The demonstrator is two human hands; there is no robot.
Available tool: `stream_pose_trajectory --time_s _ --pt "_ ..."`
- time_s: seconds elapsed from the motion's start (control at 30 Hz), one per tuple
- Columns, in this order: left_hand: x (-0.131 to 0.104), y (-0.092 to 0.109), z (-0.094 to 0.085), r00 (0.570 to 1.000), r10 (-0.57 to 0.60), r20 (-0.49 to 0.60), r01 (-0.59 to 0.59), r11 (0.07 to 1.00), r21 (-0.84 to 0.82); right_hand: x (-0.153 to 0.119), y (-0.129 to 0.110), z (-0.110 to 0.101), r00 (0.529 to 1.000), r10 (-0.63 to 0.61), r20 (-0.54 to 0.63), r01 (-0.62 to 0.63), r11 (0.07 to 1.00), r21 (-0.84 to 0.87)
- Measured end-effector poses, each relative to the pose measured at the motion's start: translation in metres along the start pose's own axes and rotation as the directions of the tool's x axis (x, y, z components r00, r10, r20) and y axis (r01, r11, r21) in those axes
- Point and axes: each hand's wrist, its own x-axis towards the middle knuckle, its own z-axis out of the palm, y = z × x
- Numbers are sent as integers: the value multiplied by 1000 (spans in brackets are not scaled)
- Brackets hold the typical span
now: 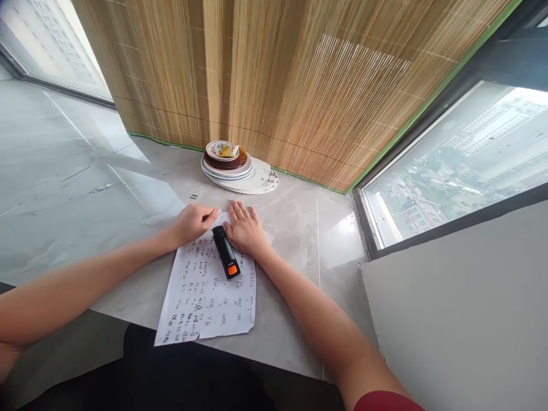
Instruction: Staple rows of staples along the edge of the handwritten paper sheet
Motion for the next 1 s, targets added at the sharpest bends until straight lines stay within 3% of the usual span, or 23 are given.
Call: stream_pose_trajectory --time_s 0.1,0.23,0.33,0.43,0.53,0.6,0.8,1.0 --pt "-5 10 5 991 -131 33 127 986 108 1 1 2 1000 1 -11 -1 1000 9" --pt "-15 17 6 991 -132 35 134 990 -49 2 2 4 1000 8 -11 -7 1000 27" --pt "-25 18 1 998 -54 -32 46 974 -221 3 3 4 1000 14 -5 -13 999 43" --pt "-32 18 -6 989 150 -5 -144 945 -294 3 4 4 1000 15 2 -15 999 48" --pt "-34 18 -12 919 382 102 -324 875 -360 2 6 3 1000 7 14 -7 999 36" --pt "-33 18 -14 873 455 174 -364 847 -388 2 6 1 1000 -11 24 10 999 32" --pt "-29 16 -15 840 497 215 -363 812 -457 3 6 0 1000 19 19 -21 996 88" --pt "-31 20 -15 876 461 139 -358 816 -454 7 10 3 999 46 -9 -44 982 183"
